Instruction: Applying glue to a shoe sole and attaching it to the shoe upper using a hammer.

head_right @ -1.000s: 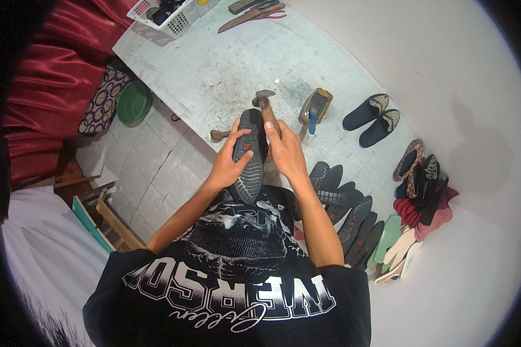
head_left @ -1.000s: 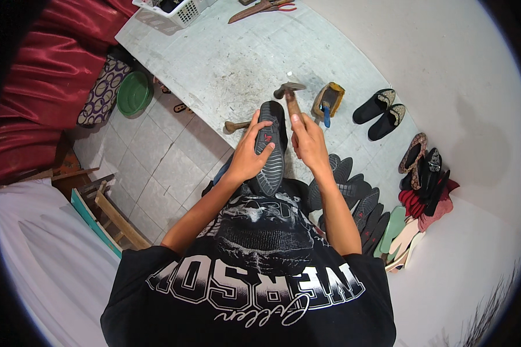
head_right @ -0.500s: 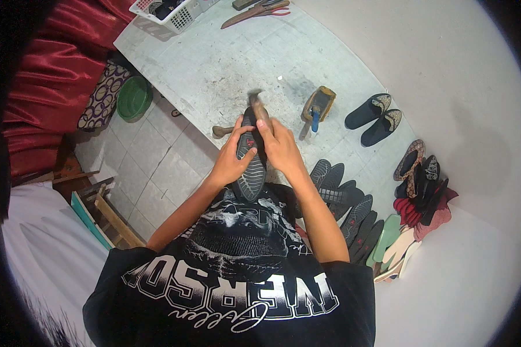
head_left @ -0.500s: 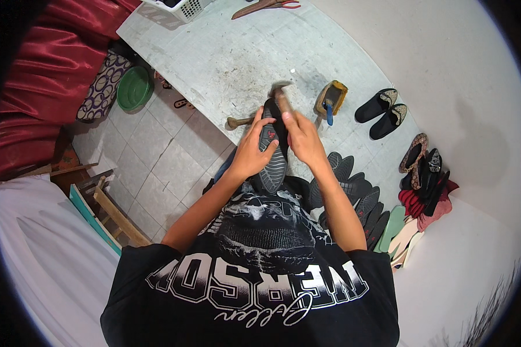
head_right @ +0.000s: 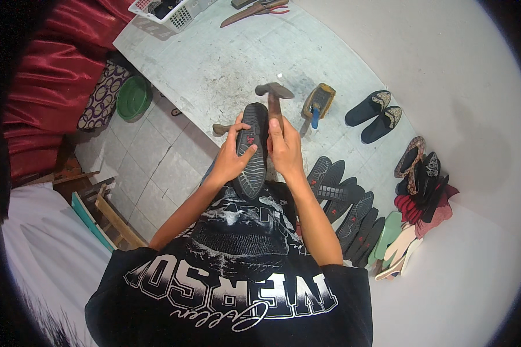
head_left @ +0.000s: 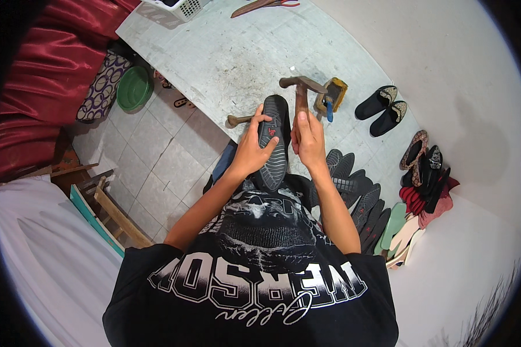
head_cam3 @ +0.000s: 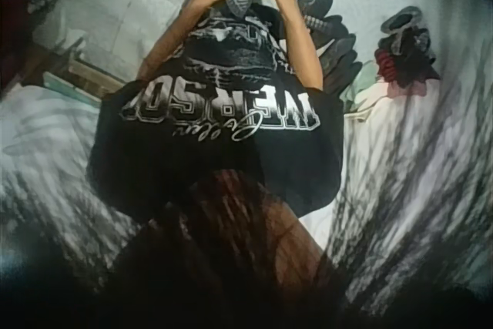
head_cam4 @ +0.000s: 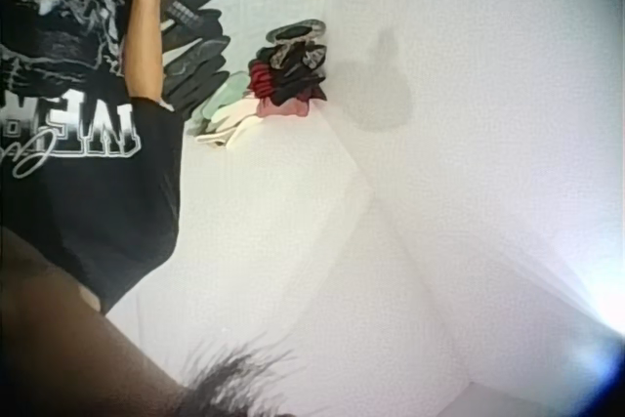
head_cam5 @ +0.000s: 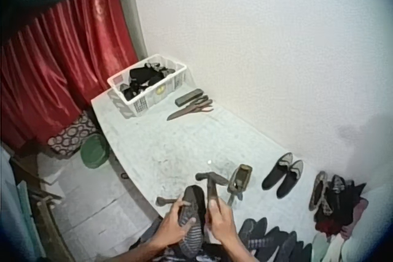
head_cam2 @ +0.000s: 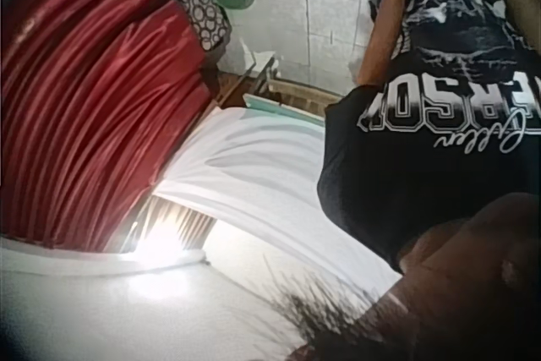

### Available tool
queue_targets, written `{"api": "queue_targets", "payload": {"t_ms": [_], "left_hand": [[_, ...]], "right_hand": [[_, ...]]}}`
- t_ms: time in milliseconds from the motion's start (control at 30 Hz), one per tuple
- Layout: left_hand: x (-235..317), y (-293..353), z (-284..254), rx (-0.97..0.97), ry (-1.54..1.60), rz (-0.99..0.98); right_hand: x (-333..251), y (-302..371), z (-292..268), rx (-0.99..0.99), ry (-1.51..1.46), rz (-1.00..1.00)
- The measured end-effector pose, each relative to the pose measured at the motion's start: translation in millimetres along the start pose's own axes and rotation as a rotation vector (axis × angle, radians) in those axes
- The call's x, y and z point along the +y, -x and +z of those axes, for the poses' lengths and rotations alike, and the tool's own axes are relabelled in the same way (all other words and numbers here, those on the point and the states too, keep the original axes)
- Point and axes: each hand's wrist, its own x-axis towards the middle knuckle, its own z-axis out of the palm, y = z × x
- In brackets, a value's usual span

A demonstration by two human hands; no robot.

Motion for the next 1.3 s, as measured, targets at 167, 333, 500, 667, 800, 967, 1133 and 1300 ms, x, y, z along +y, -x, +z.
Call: {"api": "queue_targets", "payload": {"t_ms": [167,333,500,667,800,967,1133,1300], "left_hand": [[2,0,-2,-0.005,-0.035,0.010],[-5,2,1,-0.008,0.008,-0.007],[-5,1,2,0.017,-0.005,0.032],[-11,2,5,0.041,-0.033,0.049],[-13,0,6,0.041,0.050,0.010],[-14,-3,9,0.095,0.048,0.038],[-9,-13,12,0.100,0.070,0.032],[-18,-29,11,0.142,0.073,0.019]], "right_hand": [[2,-2,-17,-0.057,0.056,0.245],[13,15,-15,0.025,-0.182,0.129],[11,31,-17,0.013,-0.107,0.217],[24,45,-10,-0.004,-0.027,0.233],[10,59,-3,0.071,-0.149,0.162],[11,55,-10,0.002,0.041,0.266],[9,67,-6,0.090,-0.028,0.072],[5,65,-12,0.073,0.115,0.198]]}}
